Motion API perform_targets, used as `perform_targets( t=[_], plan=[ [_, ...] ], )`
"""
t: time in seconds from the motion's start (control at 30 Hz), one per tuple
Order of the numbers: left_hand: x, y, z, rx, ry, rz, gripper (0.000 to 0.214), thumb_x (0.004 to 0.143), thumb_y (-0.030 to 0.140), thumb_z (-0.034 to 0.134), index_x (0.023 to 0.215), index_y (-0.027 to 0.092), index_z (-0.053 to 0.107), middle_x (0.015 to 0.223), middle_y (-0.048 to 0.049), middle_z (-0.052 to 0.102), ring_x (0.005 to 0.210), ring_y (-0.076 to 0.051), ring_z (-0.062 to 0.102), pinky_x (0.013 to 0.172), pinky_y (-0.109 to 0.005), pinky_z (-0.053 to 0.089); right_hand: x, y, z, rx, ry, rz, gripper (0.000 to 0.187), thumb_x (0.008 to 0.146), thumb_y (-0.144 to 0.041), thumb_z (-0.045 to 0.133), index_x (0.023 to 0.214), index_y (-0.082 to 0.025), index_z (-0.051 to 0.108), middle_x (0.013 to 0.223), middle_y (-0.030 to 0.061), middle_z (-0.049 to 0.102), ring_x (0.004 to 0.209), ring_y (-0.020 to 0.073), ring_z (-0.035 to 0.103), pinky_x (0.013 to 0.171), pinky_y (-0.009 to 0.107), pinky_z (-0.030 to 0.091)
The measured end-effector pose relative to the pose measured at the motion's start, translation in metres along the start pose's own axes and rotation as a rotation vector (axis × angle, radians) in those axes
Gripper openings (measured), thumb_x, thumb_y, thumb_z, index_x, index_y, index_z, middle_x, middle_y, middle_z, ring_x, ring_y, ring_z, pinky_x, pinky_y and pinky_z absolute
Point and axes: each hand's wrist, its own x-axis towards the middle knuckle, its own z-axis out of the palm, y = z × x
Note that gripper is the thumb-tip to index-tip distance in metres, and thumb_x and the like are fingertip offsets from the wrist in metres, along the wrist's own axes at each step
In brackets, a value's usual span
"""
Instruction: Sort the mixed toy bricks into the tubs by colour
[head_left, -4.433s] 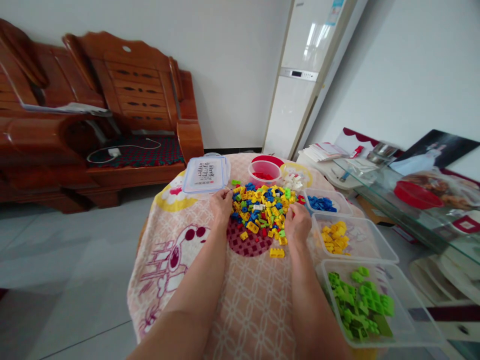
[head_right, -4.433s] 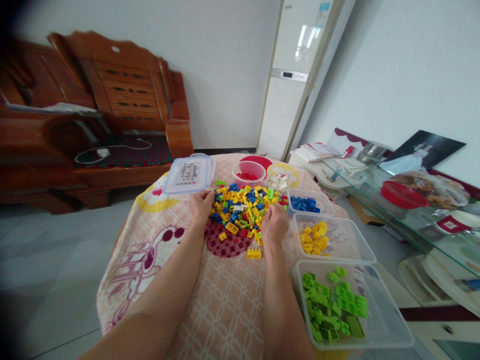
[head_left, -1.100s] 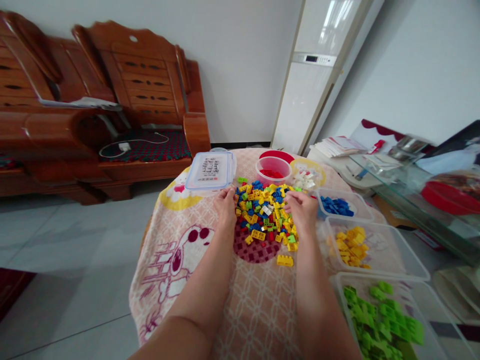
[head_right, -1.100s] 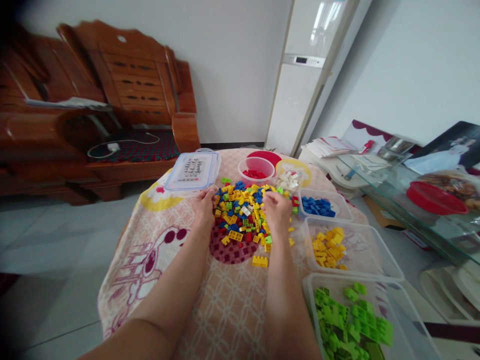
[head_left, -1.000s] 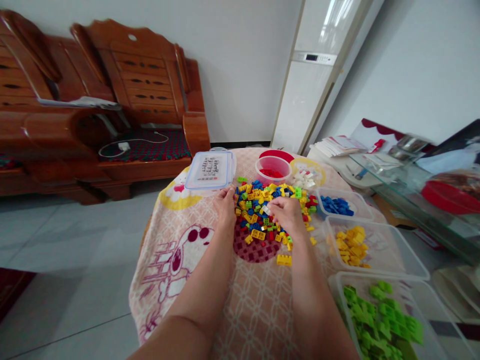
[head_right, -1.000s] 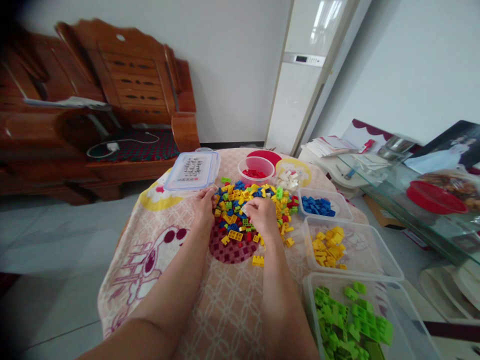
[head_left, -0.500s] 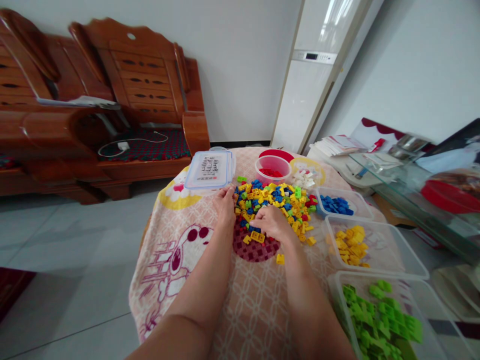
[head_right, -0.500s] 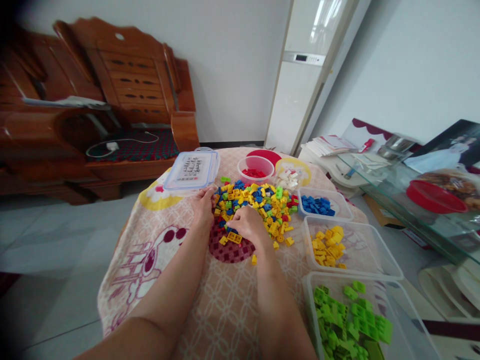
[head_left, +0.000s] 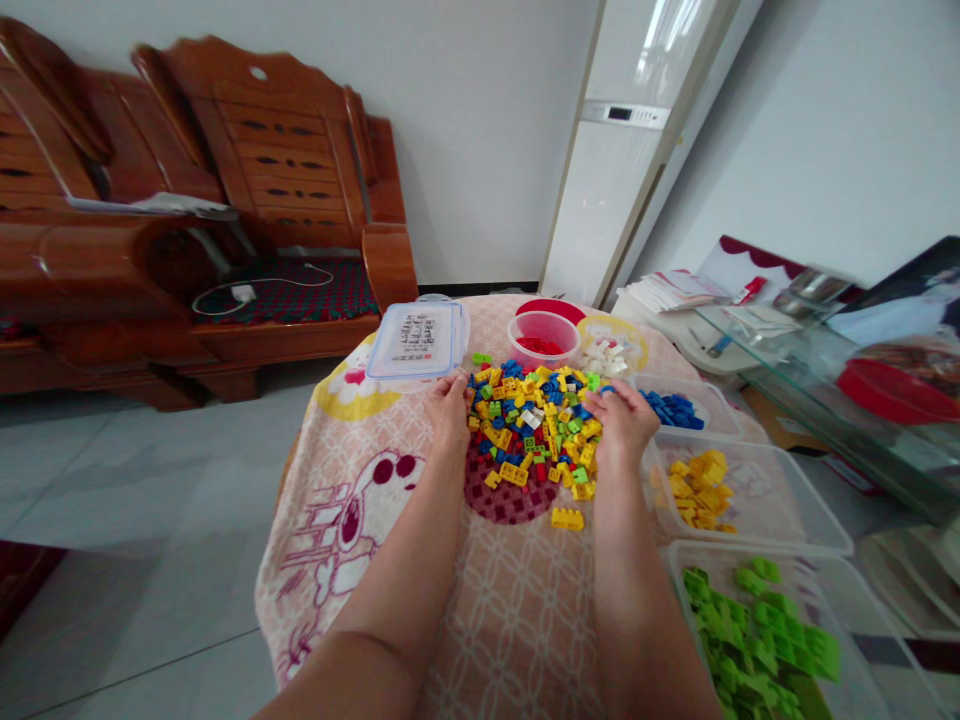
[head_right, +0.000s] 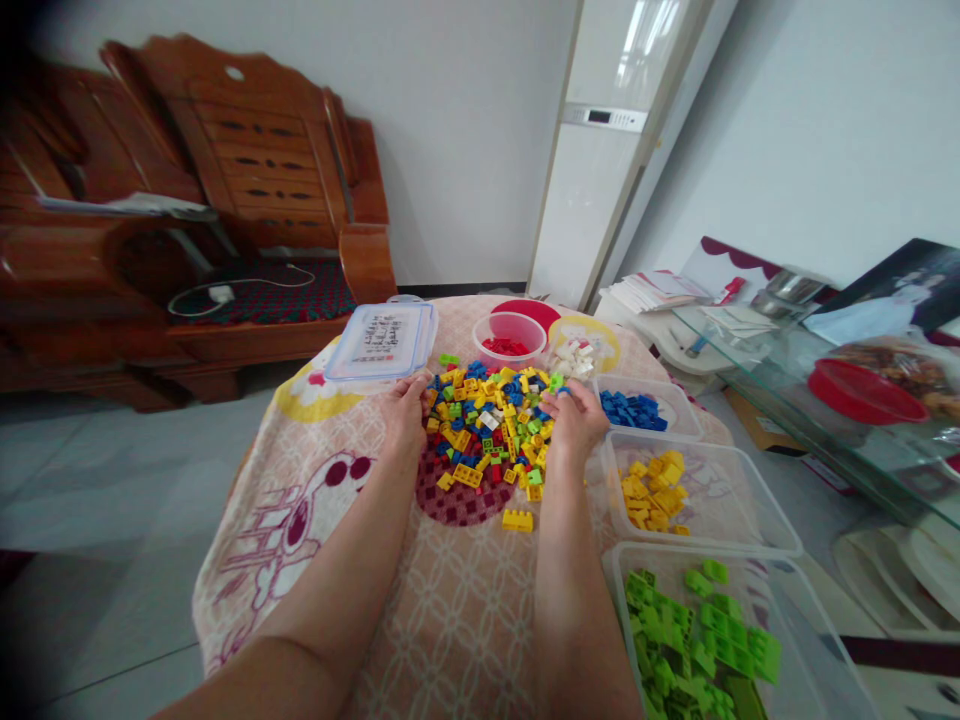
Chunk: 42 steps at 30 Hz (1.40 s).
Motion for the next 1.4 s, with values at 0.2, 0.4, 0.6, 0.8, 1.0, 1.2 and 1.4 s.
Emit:
perform_targets(
  t=[0.2,0.4,0.6,0.8,1.0,1.2,1.4],
  plan=[
    [-0.001,0.000,-0.001,-0.013,-0.007,0.007,0.014,0.066,0.029,0.069,0.067,0.017,0.063,0.047,0.0065,0.050,0.038,-0.005,0.035,0.040,-0.018,0.024,0.028,0.009,-0.023,-0.072,0.326,-0.125,0.074,0.067,-0.028,0.062,0.138,-0.009,0.056,0.122,0.0118,0.065,0.107,0.0246,0.071,0.089,0.038,0.063],
    [-0.001,0.000,-0.002,-0.012,-0.013,0.015,0.015,0.066,0.030,0.070,0.068,0.016,0.064,0.047,0.0067,0.050,0.039,-0.004,0.035,0.040,-0.018,0.024,0.027,0.005,-0.031,-0.245,0.257,-0.184,0.069,0.071,-0.028,0.054,0.137,-0.009,0.060,0.130,0.0150,0.067,0.107,0.0258,0.071,0.089,0.040,0.062],
    [-0.002,0.003,-0.001,-0.021,-0.010,-0.010,0.014,0.067,0.028,0.069,0.069,0.015,0.065,0.047,0.0065,0.050,0.038,-0.004,0.035,0.039,-0.018,0.023,0.007,-0.020,-0.024,-0.793,0.036,-0.253,0.032,0.075,-0.024,0.055,0.094,-0.014,0.080,0.093,0.0130,0.078,0.090,0.0272,0.072,0.090,0.039,0.056],
    [-0.001,0.001,-0.001,-0.022,-0.018,0.010,0.016,0.066,0.029,0.070,0.071,0.015,0.067,0.047,0.0064,0.052,0.038,-0.004,0.035,0.039,-0.017,0.024,-0.004,-0.033,-0.022,-1.366,-0.230,-0.215,0.022,0.083,-0.024,0.064,0.096,-0.019,0.080,0.096,0.0140,0.078,0.094,0.0272,0.072,0.081,0.032,0.050],
    [0.001,-0.001,-0.002,-0.009,-0.010,0.012,0.016,0.066,0.029,0.069,0.071,0.015,0.067,0.048,0.0068,0.051,0.038,-0.004,0.036,0.039,-0.017,0.023,0.002,-0.026,-0.025,-1.497,-0.397,-0.205,0.017,0.081,-0.020,0.066,0.091,-0.018,0.080,0.096,0.0116,0.080,0.095,0.0238,0.072,0.076,0.026,0.047],
    [0.000,-0.001,-0.001,-0.024,-0.013,0.010,0.014,0.065,0.028,0.068,0.070,0.015,0.066,0.047,0.0068,0.051,0.038,-0.004,0.035,0.039,-0.018,0.022,0.005,-0.027,-0.027,-1.447,-0.357,-0.224,0.032,0.076,-0.008,0.057,0.093,-0.019,0.082,0.100,0.0099,0.081,0.096,0.0233,0.073,0.081,0.026,0.050],
    [-0.001,0.000,-0.001,-0.028,-0.009,0.013,0.014,0.063,0.027,0.068,0.070,0.015,0.066,0.046,0.0070,0.051,0.038,-0.004,0.034,0.039,-0.017,0.021,0.010,-0.017,-0.029,-1.007,-0.158,-0.241,0.031,0.075,-0.018,0.054,0.088,-0.016,0.081,0.080,0.0092,0.079,0.081,0.0248,0.074,0.080,0.032,0.055]
  ],
)
